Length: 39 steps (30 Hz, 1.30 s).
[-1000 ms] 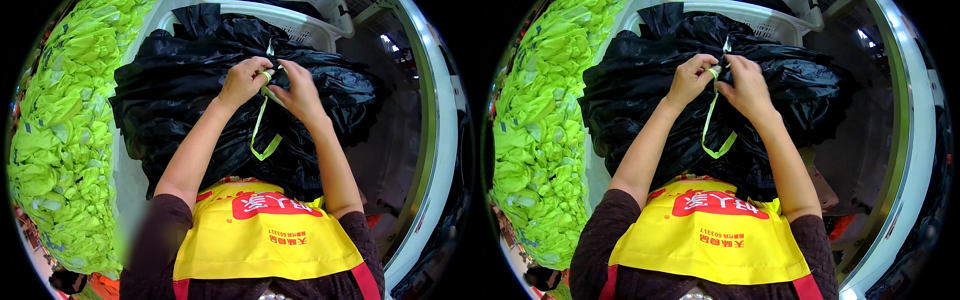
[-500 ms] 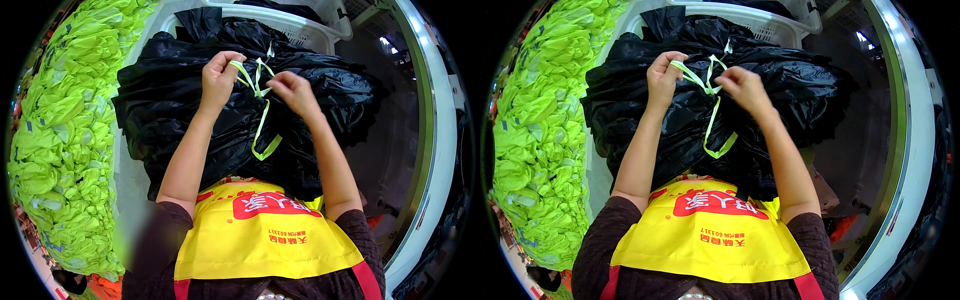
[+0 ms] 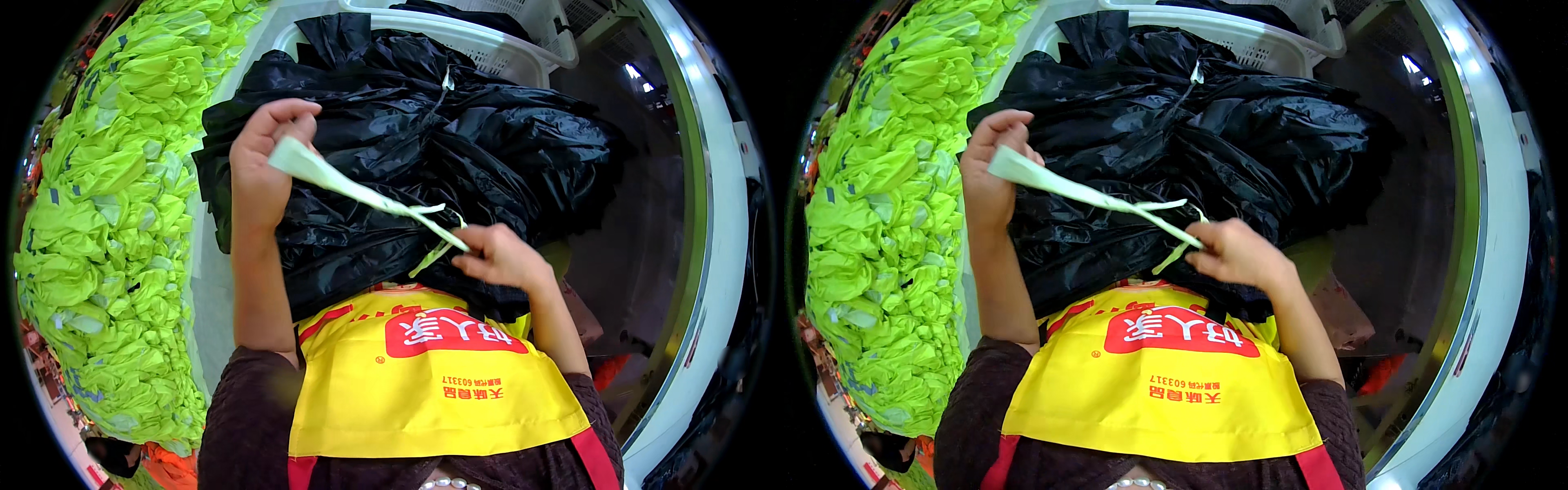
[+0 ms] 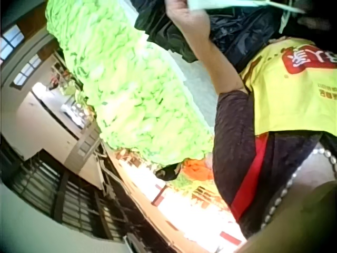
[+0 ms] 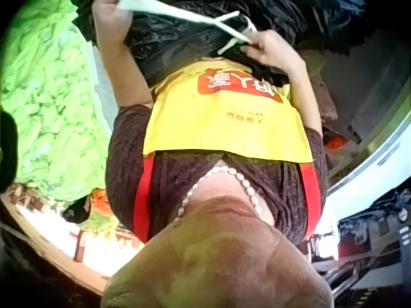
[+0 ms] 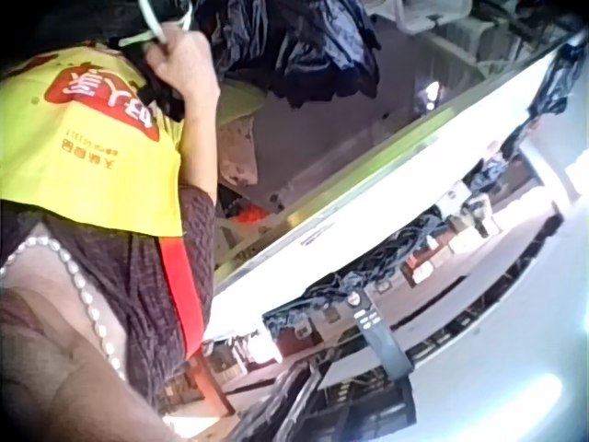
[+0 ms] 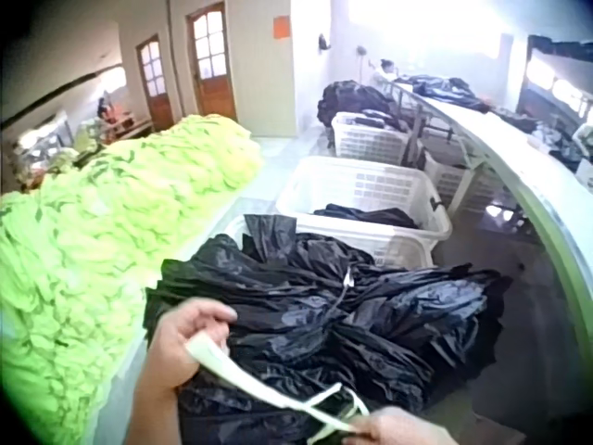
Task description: The person ties a black plastic bag using a green ribbon. They gather the top of the bag, wrap the ribbon around it, and tie a secure knot.
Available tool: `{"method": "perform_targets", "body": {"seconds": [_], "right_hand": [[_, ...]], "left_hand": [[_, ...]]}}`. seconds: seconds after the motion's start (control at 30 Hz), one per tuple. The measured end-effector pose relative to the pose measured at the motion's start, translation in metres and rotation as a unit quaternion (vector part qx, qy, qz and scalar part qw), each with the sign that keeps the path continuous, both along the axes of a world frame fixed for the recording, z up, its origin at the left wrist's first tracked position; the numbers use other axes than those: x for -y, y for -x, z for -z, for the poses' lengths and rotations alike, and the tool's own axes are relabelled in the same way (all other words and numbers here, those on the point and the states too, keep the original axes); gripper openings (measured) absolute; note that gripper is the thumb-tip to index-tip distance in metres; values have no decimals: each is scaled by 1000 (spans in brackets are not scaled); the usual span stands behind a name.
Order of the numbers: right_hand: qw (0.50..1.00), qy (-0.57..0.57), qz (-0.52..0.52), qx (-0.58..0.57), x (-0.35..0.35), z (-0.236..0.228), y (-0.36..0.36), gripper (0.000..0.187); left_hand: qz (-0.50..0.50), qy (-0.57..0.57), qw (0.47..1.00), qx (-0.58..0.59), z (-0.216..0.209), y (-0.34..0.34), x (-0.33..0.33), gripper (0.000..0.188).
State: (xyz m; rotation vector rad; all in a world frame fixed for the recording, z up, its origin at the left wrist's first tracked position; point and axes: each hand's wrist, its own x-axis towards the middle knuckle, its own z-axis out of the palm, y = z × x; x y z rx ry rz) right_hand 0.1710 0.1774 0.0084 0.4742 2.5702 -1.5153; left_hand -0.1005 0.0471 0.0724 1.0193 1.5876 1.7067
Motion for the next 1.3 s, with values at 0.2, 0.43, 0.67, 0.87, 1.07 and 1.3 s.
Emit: {"method": "perform_targets", "body": {"seconds": [0.2, 0.43, 0.67, 0.87, 1.07, 1.3], "right_hand": [[984, 63, -42, -162, 39, -50, -18, 15], [846, 180, 116, -488, 36, -123, -67, 14], [821, 13, 256, -511, 40, -128, -63, 40], [763, -276, 194, -552, 64, -129, -46, 30], [878, -199, 52, -433, 126, -133, -69, 25], [894, -165, -51, -413, 148, -142, -51, 16]], "left_hand": [[445, 72, 870, -198, -43, -5, 48, 27], [243, 179, 928, -217, 38, -27, -18, 54], [198, 161, 895, -366, 152, -67, -30, 56], [154, 39, 885, -438, 144, -111, -28, 43], [125, -6, 891, -436, 149, -146, 13, 27], [288, -47, 888, -355, 147, -140, 51, 13]]}}
